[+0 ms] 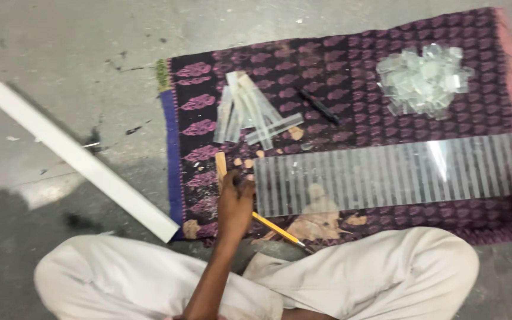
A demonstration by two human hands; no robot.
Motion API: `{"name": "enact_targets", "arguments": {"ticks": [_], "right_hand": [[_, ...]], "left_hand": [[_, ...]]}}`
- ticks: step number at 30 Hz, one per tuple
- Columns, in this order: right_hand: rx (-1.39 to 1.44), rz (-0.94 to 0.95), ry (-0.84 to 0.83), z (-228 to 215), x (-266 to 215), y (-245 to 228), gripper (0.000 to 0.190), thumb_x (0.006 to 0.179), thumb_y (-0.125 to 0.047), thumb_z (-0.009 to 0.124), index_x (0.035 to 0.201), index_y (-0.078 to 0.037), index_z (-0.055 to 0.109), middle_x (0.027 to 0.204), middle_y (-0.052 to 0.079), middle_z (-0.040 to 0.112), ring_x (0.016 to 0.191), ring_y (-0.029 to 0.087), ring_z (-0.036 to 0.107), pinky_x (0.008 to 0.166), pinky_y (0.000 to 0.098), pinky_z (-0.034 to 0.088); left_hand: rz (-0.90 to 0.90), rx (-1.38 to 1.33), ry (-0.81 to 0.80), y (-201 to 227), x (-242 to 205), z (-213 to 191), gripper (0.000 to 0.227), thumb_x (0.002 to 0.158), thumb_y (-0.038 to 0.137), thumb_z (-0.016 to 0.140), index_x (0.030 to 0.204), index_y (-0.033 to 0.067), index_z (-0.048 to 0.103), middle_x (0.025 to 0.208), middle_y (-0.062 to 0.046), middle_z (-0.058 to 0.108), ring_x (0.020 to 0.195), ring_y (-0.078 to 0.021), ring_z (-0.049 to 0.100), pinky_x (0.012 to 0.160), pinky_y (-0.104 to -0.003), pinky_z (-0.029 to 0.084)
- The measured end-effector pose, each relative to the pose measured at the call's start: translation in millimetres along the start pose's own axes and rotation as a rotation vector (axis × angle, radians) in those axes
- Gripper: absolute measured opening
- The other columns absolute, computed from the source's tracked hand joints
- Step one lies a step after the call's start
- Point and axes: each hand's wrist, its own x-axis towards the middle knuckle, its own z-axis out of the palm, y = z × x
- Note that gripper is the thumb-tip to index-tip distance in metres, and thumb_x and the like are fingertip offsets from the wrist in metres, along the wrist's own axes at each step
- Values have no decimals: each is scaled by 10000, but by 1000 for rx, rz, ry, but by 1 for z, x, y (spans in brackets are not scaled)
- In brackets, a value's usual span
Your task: The person sits on the floor and uses a glass cutter and a wooden block to score and snap a large sheet of glass into smaller rectangular strips. The person repeatedly scores the glass and applies pressure to break off the strips, which are then placed in a pile.
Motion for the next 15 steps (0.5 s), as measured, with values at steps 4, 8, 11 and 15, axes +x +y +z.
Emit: {"name": "enact_targets", "arguments": {"ticks": [4,8,11,15], "right_hand": [[-79,-33,-32,0,-34,-64,315,953,-313,718,1118,-45,709,1005,128,761,874,264,734,795,389,570],[-40,-300,-89,-10,-83,-159,303,891,-335,754,1072,-92,741,980,109,780,852,271,751,786,400,584],[16,-541,-405,-12,-163,-215,296,844,-352,782,1037,-127,765,962,94,795,836,277,764,780,408,594],[-293,-851,-729,20,-281,-277,304,784,-423,782,975,-187,759,970,65,734,905,276,713,777,440,565]], "left_hand": [[-83,172,-21,20,0,-32,370,914,286,612,1176,35,683,869,-167,754,766,-299,743,706,-429,566],[-174,379,104,42,3,-69,445,980,481,572,996,75,754,851,-184,756,803,-384,728,747,-495,549],[-287,473,38,42,4,-88,530,988,579,539,1032,92,744,820,-249,731,831,-428,722,776,-528,546],[-220,548,-52,23,-1,-85,579,985,580,587,1042,12,680,882,-276,703,886,-453,699,816,-549,530]]}}
